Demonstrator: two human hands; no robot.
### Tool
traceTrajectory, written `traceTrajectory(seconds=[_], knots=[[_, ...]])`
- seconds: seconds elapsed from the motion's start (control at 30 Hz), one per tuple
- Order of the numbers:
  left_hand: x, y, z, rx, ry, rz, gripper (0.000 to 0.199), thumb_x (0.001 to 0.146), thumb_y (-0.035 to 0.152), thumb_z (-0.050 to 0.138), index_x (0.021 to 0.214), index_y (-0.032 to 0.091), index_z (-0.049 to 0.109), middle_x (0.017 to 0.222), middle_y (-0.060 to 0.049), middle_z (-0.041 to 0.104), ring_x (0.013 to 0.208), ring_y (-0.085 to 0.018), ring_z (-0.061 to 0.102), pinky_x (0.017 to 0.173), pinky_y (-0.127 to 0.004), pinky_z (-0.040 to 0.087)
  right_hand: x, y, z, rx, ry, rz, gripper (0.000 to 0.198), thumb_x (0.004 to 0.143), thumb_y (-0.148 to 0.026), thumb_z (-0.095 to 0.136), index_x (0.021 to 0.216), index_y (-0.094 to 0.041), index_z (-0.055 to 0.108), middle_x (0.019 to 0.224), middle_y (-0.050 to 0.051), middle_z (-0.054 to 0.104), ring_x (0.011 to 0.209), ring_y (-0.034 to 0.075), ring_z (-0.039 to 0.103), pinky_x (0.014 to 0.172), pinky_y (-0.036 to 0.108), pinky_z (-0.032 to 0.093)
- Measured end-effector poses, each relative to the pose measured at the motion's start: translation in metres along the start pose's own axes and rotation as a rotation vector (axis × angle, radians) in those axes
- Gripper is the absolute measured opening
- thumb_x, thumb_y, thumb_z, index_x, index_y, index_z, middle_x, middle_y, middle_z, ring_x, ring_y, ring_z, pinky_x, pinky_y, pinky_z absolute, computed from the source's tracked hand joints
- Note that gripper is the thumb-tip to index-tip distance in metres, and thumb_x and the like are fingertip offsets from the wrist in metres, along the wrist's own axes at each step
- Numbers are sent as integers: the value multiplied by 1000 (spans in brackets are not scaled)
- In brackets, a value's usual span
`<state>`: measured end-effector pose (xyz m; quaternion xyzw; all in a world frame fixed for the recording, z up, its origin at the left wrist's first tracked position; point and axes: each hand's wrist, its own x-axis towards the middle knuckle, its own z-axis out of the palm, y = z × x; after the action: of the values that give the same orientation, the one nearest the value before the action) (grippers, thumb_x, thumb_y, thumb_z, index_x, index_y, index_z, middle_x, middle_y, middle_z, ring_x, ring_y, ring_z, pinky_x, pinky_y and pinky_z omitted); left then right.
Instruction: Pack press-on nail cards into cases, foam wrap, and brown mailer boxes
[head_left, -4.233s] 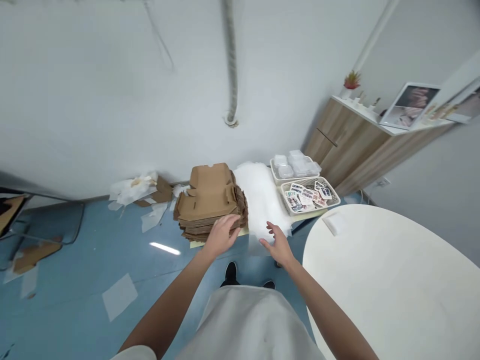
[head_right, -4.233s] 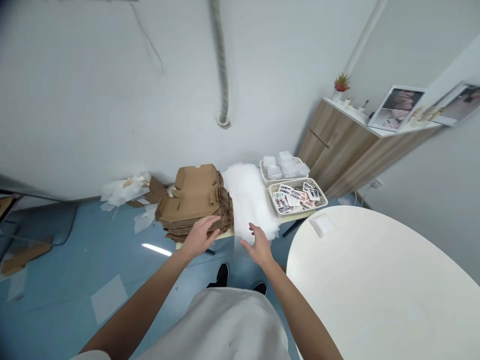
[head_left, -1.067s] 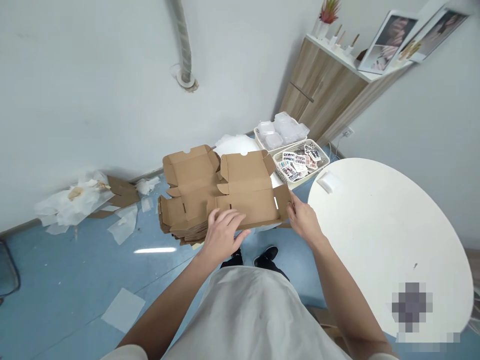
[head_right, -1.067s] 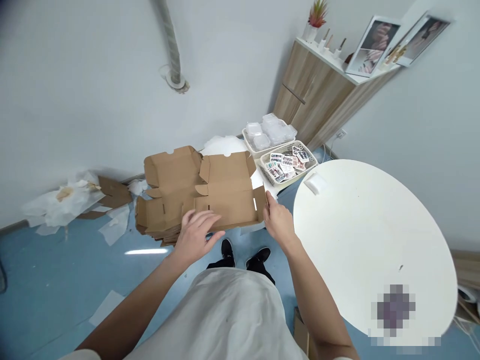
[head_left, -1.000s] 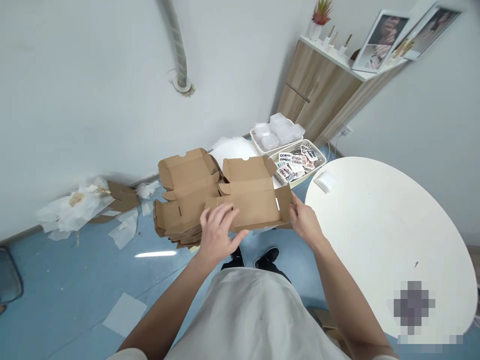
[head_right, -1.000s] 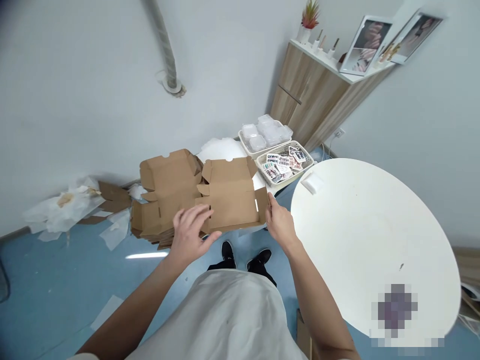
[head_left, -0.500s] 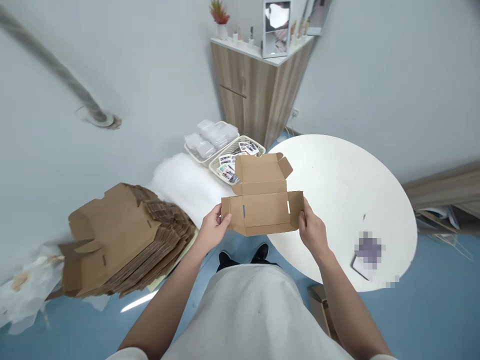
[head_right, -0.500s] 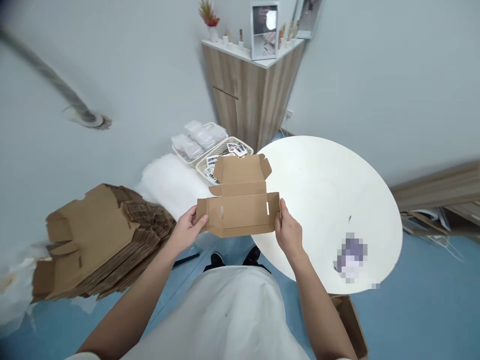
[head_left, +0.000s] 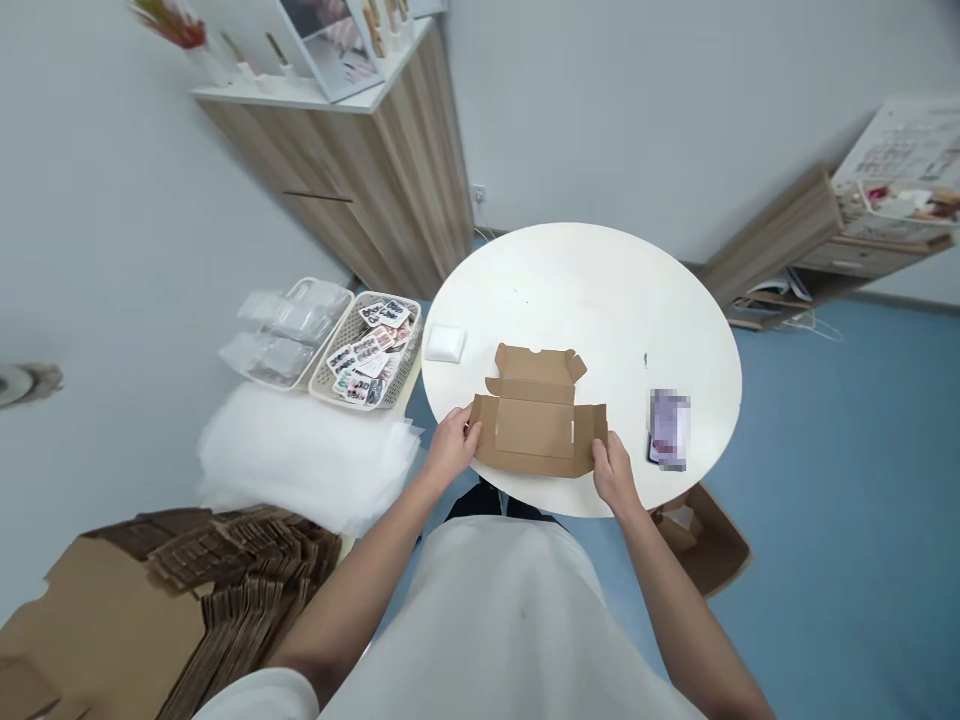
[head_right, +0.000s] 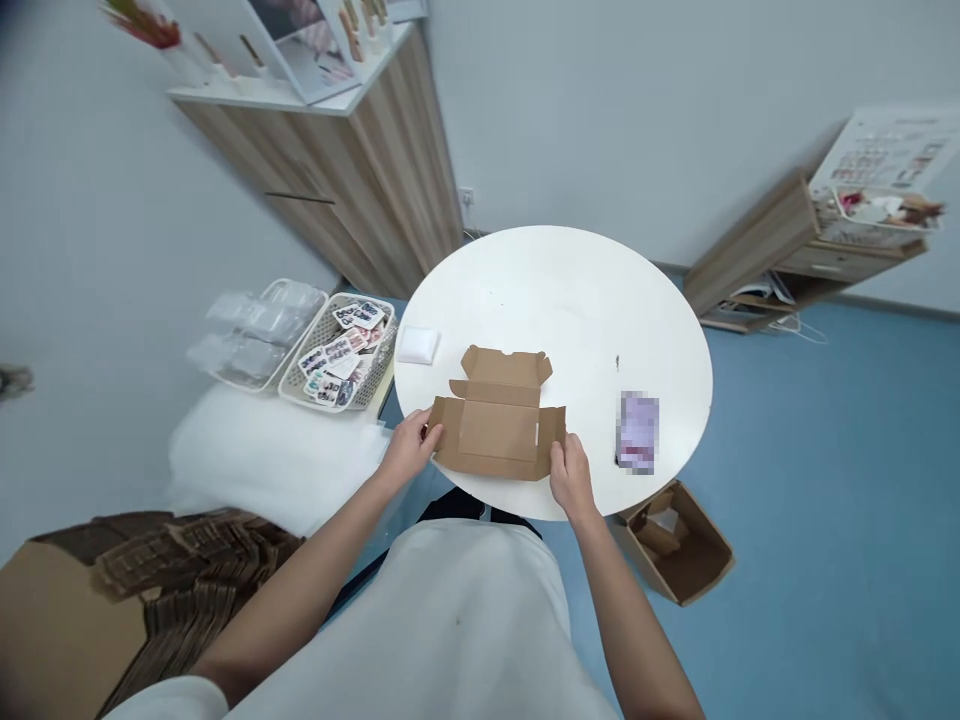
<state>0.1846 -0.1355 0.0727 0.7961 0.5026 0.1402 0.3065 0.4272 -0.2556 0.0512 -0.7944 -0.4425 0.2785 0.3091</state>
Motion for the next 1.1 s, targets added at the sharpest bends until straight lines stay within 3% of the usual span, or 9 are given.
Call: traceTrajectory(seconds=[0.13, 0.33, 0.53, 0.73, 0.8, 0.93, 1.1], knots=[[20, -7, 18, 0, -66, 55, 33, 82, 23, 38, 112, 17, 52, 77, -3, 52, 68, -15, 51, 66, -28, 42, -2, 15, 2, -14, -63, 138, 22, 81, -28, 28, 77, -19, 48, 77, 4, 49, 73, 18, 49, 66, 31, 40], [42, -21, 40, -33, -185, 85, 36, 81, 24, 39, 115, 18, 50, 79, -4, 53, 68, -15, 52, 65, -28, 43, -10, 30, 7, -25, -75, 295, 29, 78, -31, 36, 97, -18, 55, 89, 5, 56, 70, 16, 52, 67, 30, 41], [51, -34, 60, -89, -211, 51, 38, 80, 26, 43, 116, 15, 49, 85, -6, 56, 68, -14, 52, 66, -28, 43, -11, 39, 18, 13, -16, 322, 38, 83, -28, 29, 111, -18, 51, 103, 8, 57, 96, 19, 51, 81, 33, 40], [63, -30, 66, -123, -197, -9, 43, 80, 30, 45, 120, 13, 44, 90, -7, 57, 67, -13, 53, 69, -30, 45, 0, 40, 13, -18, -49, 329, 40, 82, -29, 31, 119, -20, 46, 103, 7, 56, 86, 18, 54, 78, 32, 42], [64, -26, 64, -93, -145, -12, 51, 79, 33, 47, 125, 12, 38, 100, -10, 54, 76, -15, 56, 73, -32, 45, 7, 42, 7, -94, -33, 332, 43, 82, -33, 35, 122, -19, 44, 105, 9, 55, 88, 20, 54, 80, 35, 41], [54, -13, 56, 135, -34, 110, 67, 72, 44, 55, 129, 14, 33, 123, -17, 41, 113, -29, 40, 90, -44, 35, 31, 46, -8, -254, 80, 284, 53, 79, -41, 43, 125, -13, 42, 117, 16, 49, 109, 27, 44, 91, 42, 34], [37, 2, 56, 356, -315, 351, 67, 62, 46, 66, 121, 21, 45, 127, -14, 42, 121, -32, 32, 98, -47, 22, 85, 48, -18, -127, 8, 280, 60, 79, -48, 42, 128, -14, 38, 126, 15, 45, 112, 25, 44, 93, 39, 34]])
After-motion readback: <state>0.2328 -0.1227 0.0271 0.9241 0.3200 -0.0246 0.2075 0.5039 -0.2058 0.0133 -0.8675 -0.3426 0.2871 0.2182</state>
